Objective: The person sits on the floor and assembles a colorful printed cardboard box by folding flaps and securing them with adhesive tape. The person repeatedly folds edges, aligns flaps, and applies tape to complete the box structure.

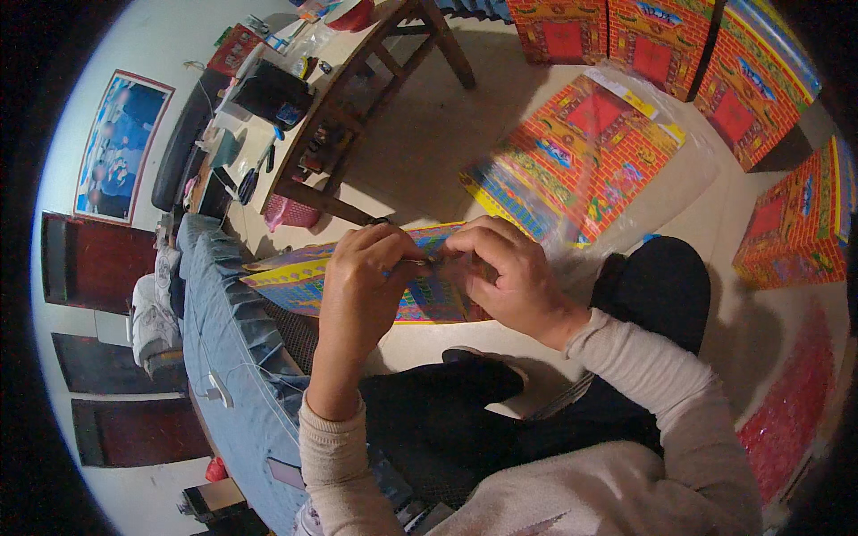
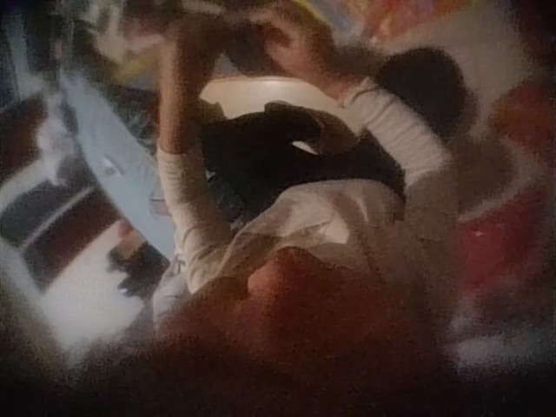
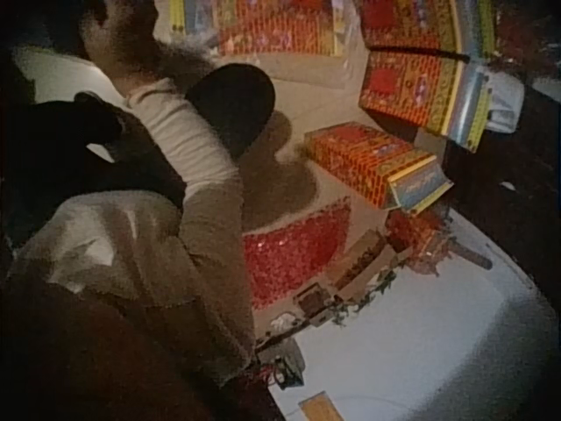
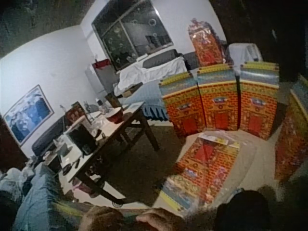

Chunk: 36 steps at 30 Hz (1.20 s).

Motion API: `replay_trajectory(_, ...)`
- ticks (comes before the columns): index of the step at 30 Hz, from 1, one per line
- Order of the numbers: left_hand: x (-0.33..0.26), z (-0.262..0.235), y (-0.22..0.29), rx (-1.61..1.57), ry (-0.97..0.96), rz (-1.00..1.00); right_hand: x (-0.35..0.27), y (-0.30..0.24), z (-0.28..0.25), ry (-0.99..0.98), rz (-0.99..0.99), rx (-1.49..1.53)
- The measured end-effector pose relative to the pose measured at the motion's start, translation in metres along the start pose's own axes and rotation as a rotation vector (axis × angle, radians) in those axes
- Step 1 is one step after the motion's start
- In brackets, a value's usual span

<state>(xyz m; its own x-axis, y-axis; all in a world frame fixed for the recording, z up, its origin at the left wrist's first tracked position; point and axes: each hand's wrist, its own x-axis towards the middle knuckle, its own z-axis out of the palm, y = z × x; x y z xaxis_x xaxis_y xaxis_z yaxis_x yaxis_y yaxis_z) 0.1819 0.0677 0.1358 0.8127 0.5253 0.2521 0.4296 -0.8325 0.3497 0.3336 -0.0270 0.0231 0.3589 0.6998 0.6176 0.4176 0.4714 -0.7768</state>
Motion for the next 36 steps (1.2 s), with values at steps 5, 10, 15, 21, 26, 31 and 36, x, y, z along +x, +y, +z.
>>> replay_trajectory(5,0.0,-0.001,-0.004,0.012,-0.008,0.023,0.003,-0.008,0.002,-0.05,0.128,0.036)
replay_trajectory(10,-0.001,-0.001,-0.006,0.072,-0.007,0.054,0.008,-0.011,-0.001,-0.081,0.166,0.072)
replay_trajectory(15,-0.001,0.002,-0.005,0.05,0.04,0.052,0.005,-0.007,0.001,-0.078,0.187,0.085)
replay_trajectory(21,0.001,-0.003,0.002,0.146,0.019,0.108,0.007,-0.007,-0.002,-0.077,0.132,0.07)
replay_trajectory(26,-0.001,-0.001,0.007,0.189,0.015,0.076,0.005,-0.005,-0.002,-0.069,0.126,0.074)
replay_trajectory(31,-0.003,0.002,0.0,0.174,0.044,0.083,0.007,-0.007,-0.004,-0.102,0.168,0.102)
replay_trajectory(36,-0.001,0.004,-0.002,0.172,0.049,0.047,0.009,-0.007,-0.017,-0.033,0.15,0.086)
